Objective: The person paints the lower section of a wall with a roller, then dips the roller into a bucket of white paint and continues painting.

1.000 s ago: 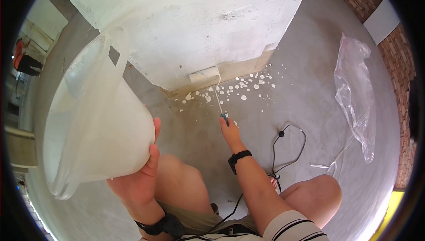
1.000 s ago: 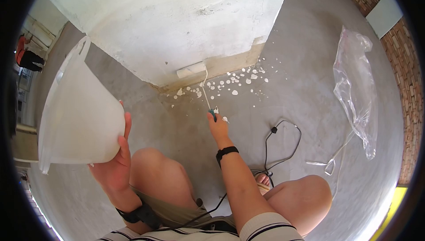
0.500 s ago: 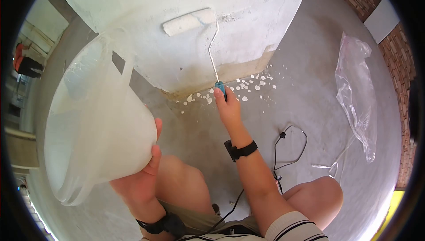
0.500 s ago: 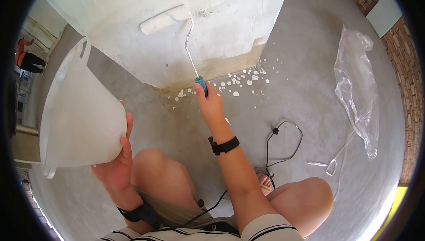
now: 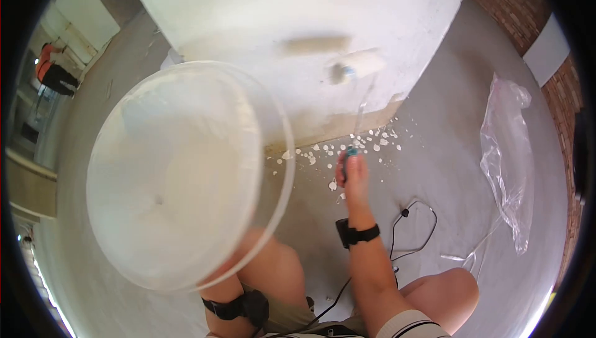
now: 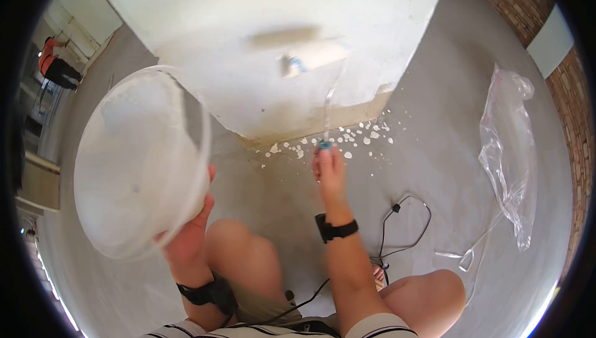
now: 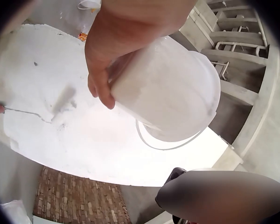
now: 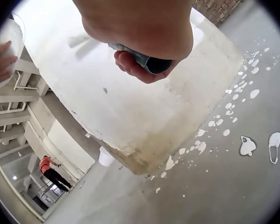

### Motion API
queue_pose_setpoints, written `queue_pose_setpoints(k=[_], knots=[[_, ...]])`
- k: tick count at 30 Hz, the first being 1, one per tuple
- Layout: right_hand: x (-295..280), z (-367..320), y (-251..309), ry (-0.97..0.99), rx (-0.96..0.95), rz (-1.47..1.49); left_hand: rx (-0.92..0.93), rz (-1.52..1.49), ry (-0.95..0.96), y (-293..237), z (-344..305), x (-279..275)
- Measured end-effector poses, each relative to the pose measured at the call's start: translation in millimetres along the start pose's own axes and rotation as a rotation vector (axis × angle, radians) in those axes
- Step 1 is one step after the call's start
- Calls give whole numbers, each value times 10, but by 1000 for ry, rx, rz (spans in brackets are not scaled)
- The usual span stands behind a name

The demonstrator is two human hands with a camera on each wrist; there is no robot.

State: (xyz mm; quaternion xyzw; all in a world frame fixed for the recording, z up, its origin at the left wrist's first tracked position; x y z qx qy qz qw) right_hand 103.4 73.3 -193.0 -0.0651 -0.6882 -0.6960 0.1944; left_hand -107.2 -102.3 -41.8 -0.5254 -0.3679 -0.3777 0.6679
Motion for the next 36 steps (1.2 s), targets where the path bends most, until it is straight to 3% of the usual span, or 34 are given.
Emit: queue_pose_setpoints(k=[1, 3, 5, 7, 9, 10, 12, 16, 18, 22, 24, 26, 28, 36], knots=[[-25, 59, 272, 34, -70, 33, 21, 22, -5, 9, -388, -58], [-72, 159, 945, 78, -184, -114, 57, 50, -14, 50, -569, -107], [-22, 279, 1669, 95, -341, -212, 73, 56, -26, 122, -421, -95], [9, 351, 2359, 74, -378, -358, 77, 54, -39, 204, -298, -101], [21, 436, 2894, 52, -480, -640, 65, 48, -69, 295, -91, -63], [47, 353, 3115, 57, -472, -657, 56, 48, -82, 322, -28, -59], [93, 112, 3440, 103, -453, -1016, 41, 54, -98, 360, 134, -53], [-197, -691, 3346, 178, -200, -1136, -5, 102, -132, 412, 765, 11], [-271, -948, 3327, 248, -196, -1276, -21, 147, -146, 429, 819, 5], [12, -1023, 3448, 262, -121, -1352, -52, 245, -62, 523, 827, 60], [50, -955, 3398, 436, -23, -1340, -135, 193, -206, 496, 797, 379], [130, -934, 3342, 413, -9, -1342, -145, 222, -136, 554, 735, 208], [160, -921, 3308, 514, 132, -1451, -149, 249, -71, 587, 687, 95], [202, -1001, 3183, 495, 81, -1500, -114, 302, -94, 599, 620, -28]])
Point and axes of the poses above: each hand's wrist, its own z-axis towards the middle knuckle, its own x-axis out of the palm, y = z × x, the point moved 1 cm from there along z, towards the middle knuckle, and after that the axes turned 9 degrees about y, right-handed, at the moved point
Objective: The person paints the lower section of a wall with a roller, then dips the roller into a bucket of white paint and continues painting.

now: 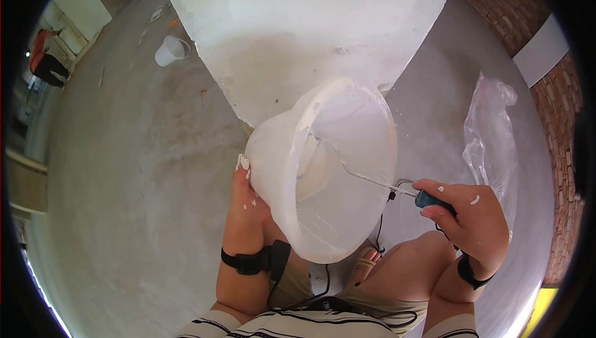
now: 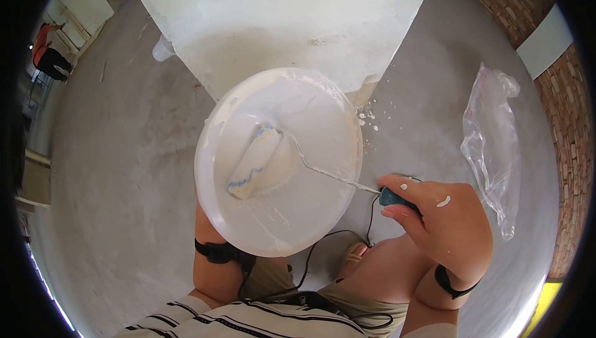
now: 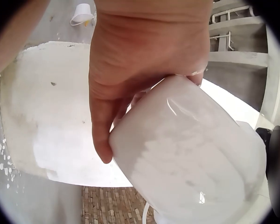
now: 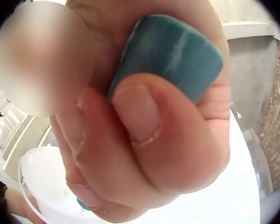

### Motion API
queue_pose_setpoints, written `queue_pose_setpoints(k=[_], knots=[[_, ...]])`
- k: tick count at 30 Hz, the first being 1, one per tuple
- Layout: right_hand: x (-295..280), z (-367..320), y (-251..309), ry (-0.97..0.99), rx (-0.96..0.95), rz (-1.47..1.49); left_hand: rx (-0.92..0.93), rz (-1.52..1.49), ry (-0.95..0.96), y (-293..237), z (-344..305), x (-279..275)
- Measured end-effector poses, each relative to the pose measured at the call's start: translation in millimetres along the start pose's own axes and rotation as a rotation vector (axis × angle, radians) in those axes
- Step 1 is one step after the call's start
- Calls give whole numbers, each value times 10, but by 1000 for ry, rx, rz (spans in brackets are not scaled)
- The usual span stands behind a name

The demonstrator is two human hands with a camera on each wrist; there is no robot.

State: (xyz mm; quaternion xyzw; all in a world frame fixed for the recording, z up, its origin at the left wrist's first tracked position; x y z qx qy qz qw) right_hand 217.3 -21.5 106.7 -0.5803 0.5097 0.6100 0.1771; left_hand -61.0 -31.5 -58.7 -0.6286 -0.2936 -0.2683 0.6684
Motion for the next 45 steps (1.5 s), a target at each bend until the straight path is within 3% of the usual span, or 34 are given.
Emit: queue_pose_setpoints(k=[4, 7, 9, 16, 23, 26, 30, 38, 45], knots=[[19, -40, -30, 1, 4, -22, -67, -4, 21, 9, -127, 3], [5, -53, -21, 5, 14, -29, -24, 186, 12, -30, -108, 102], [20, -59, -28, -13, 4, -47, -38, -80, 52, -27, -42, 76], [-16, -50, -24, -84, -18, 30, -34, -110, 21, -135, -73, 221], [-75, -41, -58, -17, -28, 54, -35, -153, -31, -239, -139, 373], [-81, -38, -142, -64, -50, 155, 40, -153, -52, -188, -53, 302], [-184, 19, -311, 69, -69, 399, 160, 14, -124, -244, 92, 285], [-110, 164, -477, 214, 23, 691, 193, 123, -102, -245, 94, 171], [68, 313, -556, 233, -111, 952, 188, 223, -76, -202, 93, 50]])
Point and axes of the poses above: each hand's wrist, its own z-axis towards the middle knuckle, its own x-axis out of the palm, y = z × x, the point moved 1 cm from there along z, towards the middle knuckle, and after that the axes turned 9 degrees about y, right-handed, at the moved point
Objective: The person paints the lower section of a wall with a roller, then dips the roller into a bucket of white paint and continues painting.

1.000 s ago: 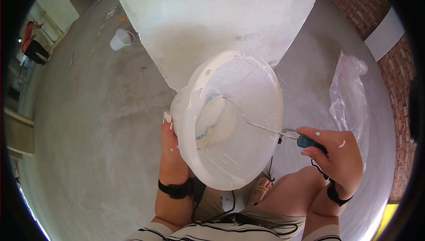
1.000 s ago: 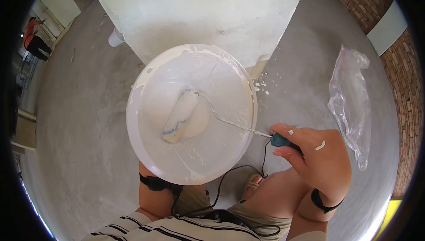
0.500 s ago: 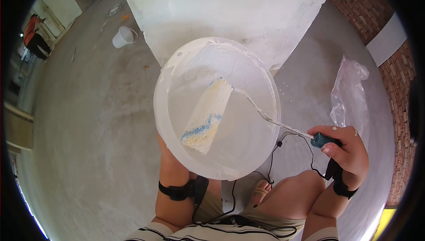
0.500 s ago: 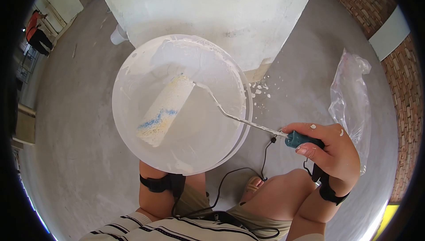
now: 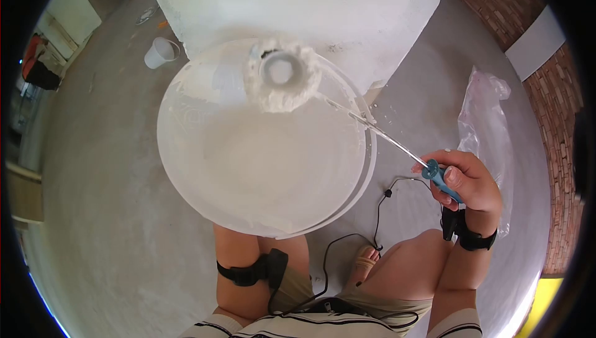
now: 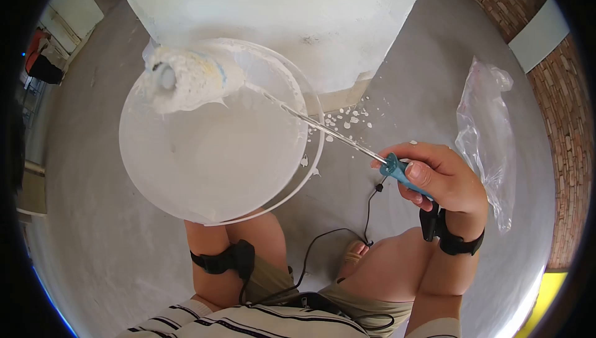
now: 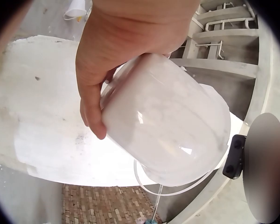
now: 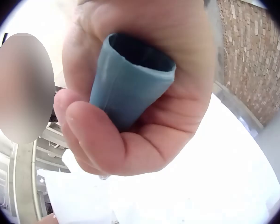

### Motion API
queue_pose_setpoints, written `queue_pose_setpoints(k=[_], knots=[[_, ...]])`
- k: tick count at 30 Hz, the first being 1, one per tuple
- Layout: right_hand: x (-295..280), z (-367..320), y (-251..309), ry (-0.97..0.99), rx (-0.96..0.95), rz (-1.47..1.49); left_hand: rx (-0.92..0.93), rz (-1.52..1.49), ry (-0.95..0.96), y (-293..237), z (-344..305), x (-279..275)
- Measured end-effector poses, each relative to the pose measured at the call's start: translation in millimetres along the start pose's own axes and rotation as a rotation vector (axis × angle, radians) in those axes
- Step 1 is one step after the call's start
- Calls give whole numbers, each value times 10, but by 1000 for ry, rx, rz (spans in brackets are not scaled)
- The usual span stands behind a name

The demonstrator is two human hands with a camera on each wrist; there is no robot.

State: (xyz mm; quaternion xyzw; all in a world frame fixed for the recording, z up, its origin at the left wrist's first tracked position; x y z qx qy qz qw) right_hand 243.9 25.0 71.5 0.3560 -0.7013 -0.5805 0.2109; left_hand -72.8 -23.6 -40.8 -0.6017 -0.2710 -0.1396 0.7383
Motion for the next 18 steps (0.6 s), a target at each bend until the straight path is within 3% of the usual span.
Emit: queue_pose_setpoints(k=[7, 18], knots=[[-28, 11, -58, 129, -64, 104, -50, 94, 65, 92, -182, -166], [-133, -112, -58, 40, -91, 41, -11, 223, 131, 171, -323, -425]])
Point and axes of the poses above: each hand's wrist, its own z-axis towards the middle knuckle, its own x-axis out of the palm, y = z × x, the point moved 1 cm from there along z, towards the middle knuckle, and after that the axes turned 9 degrees about y, right-handed, at the moved point
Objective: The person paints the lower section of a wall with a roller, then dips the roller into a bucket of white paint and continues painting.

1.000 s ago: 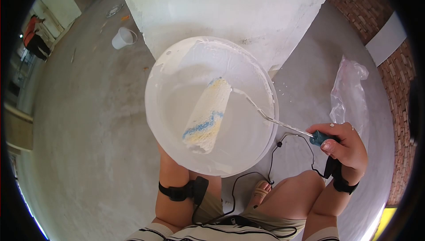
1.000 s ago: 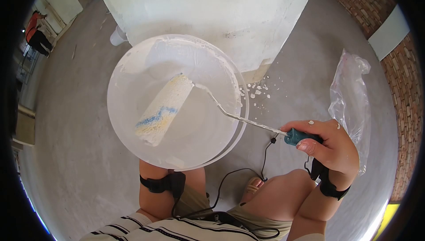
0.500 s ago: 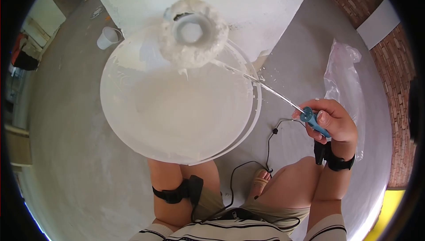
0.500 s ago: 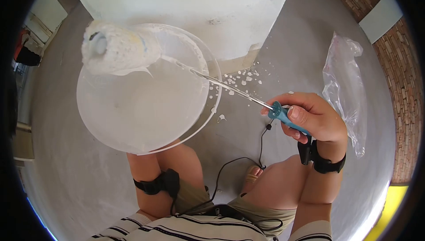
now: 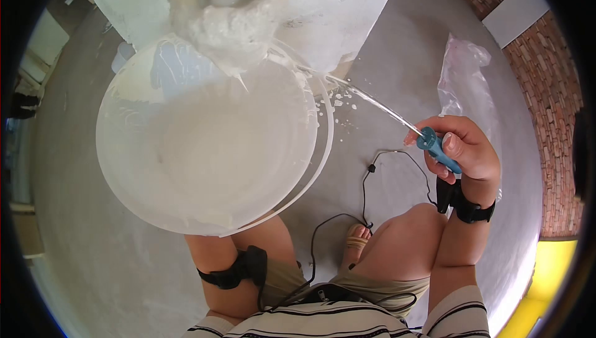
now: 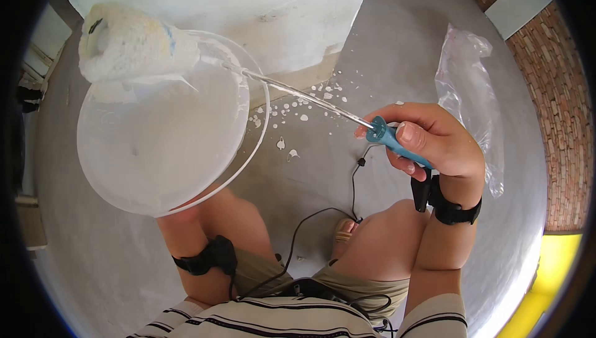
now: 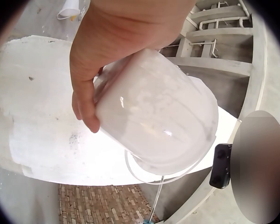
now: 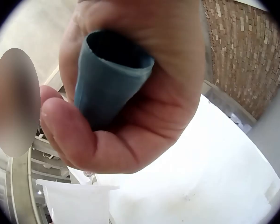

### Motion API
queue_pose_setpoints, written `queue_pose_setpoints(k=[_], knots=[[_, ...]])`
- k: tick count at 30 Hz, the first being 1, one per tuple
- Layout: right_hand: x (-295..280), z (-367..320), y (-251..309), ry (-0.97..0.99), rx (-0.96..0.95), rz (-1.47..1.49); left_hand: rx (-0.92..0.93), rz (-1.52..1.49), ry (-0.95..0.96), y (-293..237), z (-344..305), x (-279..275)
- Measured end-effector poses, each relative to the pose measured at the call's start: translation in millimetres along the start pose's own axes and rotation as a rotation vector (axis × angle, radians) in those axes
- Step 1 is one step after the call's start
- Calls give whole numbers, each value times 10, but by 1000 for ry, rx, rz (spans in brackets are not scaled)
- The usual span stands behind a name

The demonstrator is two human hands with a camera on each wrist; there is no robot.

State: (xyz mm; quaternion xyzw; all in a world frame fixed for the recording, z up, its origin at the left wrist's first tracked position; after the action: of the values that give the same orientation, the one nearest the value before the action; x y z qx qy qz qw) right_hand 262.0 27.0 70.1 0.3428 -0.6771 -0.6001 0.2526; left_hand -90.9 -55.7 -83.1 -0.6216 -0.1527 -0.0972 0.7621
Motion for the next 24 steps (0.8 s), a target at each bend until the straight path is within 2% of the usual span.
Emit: queue_pose_setpoints(k=[8, 10, 14, 17, 18, 24], knots=[[52, 76, 4, 29, 54, 13, 94, 149, 8, -24, 41, 29], [81, 116, -14, 57, 128, 124, 152, 207, -14, -40, 112, 88], [115, 224, -112, 133, 129, 295, 256, 308, -60, -100, 212, 159], [58, 292, -173, 266, 108, 254, 305, 363, -82, -87, 197, 176], [62, 269, -148, 228, 170, 260, 321, 383, -85, -109, 191, 189], [99, 303, -139, 170, 177, 274, 319, 290, -117, -129, 178, 151]])
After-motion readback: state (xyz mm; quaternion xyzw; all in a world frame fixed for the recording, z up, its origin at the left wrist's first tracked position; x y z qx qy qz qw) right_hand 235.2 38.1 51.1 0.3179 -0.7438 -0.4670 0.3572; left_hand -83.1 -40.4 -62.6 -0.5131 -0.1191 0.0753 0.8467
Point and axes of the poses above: each hand's wrist, its own z-axis towards the middle knuckle, its own x-axis out of the palm, y = z × x, the point moved 1 cm from there along z, towards the middle knuckle, and after that the axes turned 9 degrees about y, right-handed, at the moved point
